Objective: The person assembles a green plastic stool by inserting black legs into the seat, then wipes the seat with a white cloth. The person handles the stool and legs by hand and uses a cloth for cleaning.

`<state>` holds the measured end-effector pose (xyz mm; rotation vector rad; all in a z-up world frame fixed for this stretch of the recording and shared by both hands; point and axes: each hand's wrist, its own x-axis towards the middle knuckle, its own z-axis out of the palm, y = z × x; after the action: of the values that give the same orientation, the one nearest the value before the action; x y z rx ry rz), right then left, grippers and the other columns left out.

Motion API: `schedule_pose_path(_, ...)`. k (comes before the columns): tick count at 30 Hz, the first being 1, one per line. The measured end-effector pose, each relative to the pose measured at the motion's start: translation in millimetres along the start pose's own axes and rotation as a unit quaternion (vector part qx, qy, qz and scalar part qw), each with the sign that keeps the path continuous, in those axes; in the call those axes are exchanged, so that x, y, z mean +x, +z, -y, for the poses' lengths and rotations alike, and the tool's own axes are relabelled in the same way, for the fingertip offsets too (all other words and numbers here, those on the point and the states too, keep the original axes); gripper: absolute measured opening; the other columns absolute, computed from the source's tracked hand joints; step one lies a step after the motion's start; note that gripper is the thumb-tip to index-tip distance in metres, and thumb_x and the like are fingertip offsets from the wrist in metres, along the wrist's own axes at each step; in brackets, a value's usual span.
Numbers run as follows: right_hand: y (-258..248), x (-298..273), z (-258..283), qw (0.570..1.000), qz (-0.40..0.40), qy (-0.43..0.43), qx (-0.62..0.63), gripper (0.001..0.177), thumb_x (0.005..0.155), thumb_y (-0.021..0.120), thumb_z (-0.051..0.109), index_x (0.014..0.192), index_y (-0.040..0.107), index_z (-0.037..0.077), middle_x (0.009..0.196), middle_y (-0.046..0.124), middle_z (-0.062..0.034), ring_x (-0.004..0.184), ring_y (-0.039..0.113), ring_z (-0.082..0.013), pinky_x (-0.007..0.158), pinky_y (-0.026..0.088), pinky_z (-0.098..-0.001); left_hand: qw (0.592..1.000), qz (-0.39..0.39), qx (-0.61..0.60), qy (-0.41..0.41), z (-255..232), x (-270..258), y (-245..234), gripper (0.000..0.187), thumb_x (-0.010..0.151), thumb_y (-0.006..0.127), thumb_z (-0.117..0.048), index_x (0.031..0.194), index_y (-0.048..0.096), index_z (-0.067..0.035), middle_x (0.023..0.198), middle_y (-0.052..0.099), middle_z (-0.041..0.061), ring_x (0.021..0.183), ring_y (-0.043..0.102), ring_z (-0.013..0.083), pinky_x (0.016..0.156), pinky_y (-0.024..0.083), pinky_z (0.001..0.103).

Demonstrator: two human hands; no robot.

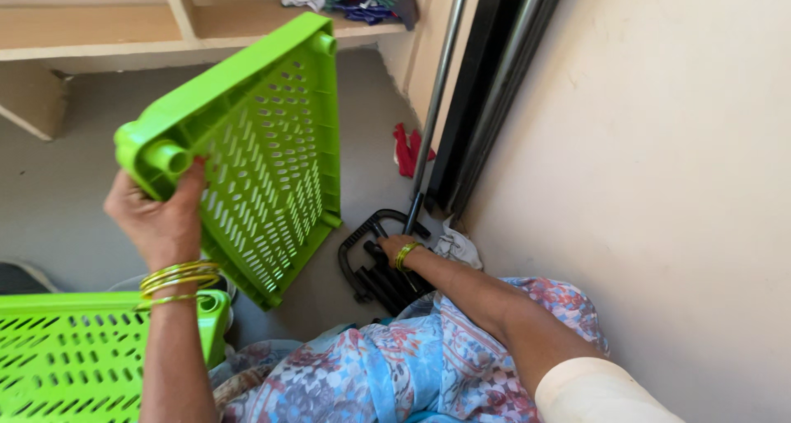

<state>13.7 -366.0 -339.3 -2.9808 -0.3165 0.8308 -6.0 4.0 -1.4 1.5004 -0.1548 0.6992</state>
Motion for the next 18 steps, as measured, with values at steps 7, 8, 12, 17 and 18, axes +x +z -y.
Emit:
schedule_pose_path(7, -12, -5, 12, 0.997, -0.070, 0.002, -0.034, 0.050, 0.086, 0.068, 0.015, 0.134, 0.055, 0.010, 0.120, 0.066, -0.0274, 0.109, 0.067, -0.0426, 0.089, 0.057, -0.0502, 1.000, -0.003, 0.008, -0.004, -29, 2, 16, 0.015, 0.093, 0.075, -0.005, 0.106, 0.067, -0.002, 0.099, 0.070, -0.001, 0.088, 0.064, 0.0059, 0.083, 0.053, 0.023)
schedule_pose_path(8, -25, -9, 18, 0.993, -0.100, -0.015, -0.054, 0.044, 0.088, 0.065, 0.015, 0.131, 0.058, 0.011, 0.119, 0.067, -0.0261, 0.108, 0.068, -0.0418, 0.088, 0.057, -0.0502, 1.000, 0.000, 0.009, -0.005, -30, 3, 17, 0.015, 0.094, 0.074, -0.005, 0.107, 0.067, -0.002, 0.099, 0.070, 0.000, 0.088, 0.065, 0.0065, 0.084, 0.054, 0.023)
schedule_pose_path(12, -126, -46, 44, 0.992, -0.114, -0.034, 0.039, 0.046, 0.082, 0.061, 0.011, 0.128, 0.062, 0.014, 0.104, 0.073, -0.0191, 0.101, 0.070, -0.0395, 0.079, 0.058, -0.0524, 1.000, 0.004, 0.008, 0.005, -22, -2, 15, 0.018, 0.099, 0.077, -0.004, 0.114, 0.068, 0.000, 0.107, 0.071, 0.003, 0.093, 0.065, 0.0094, 0.090, 0.054, 0.026)
schedule_pose_path(17, -259, -155, 43, 0.947, -0.294, -0.129, 0.036, 0.056, 0.080, 0.069, 0.022, 0.135, 0.060, 0.016, 0.101, 0.072, -0.0192, 0.095, 0.071, -0.0374, 0.080, 0.057, -0.0489, 0.974, 0.075, -0.010, -0.214, 7, -20, 11, 0.034, 0.106, 0.059, -0.035, 0.126, 0.070, -0.010, 0.112, 0.070, -0.002, 0.094, 0.061, 0.0105, 0.086, 0.049, 0.028)
schedule_pose_path(18, -272, -178, 36, 0.926, -0.334, -0.161, 0.072, 0.058, 0.080, 0.072, 0.026, 0.135, 0.057, 0.014, 0.101, 0.072, -0.0191, 0.094, 0.069, -0.0374, 0.079, 0.056, -0.0484, 0.972, 0.071, -0.039, -0.218, 15, -20, 12, 0.037, 0.104, 0.061, -0.038, 0.127, 0.068, -0.011, 0.116, 0.070, -0.003, 0.099, 0.063, 0.0101, 0.090, 0.051, 0.028)
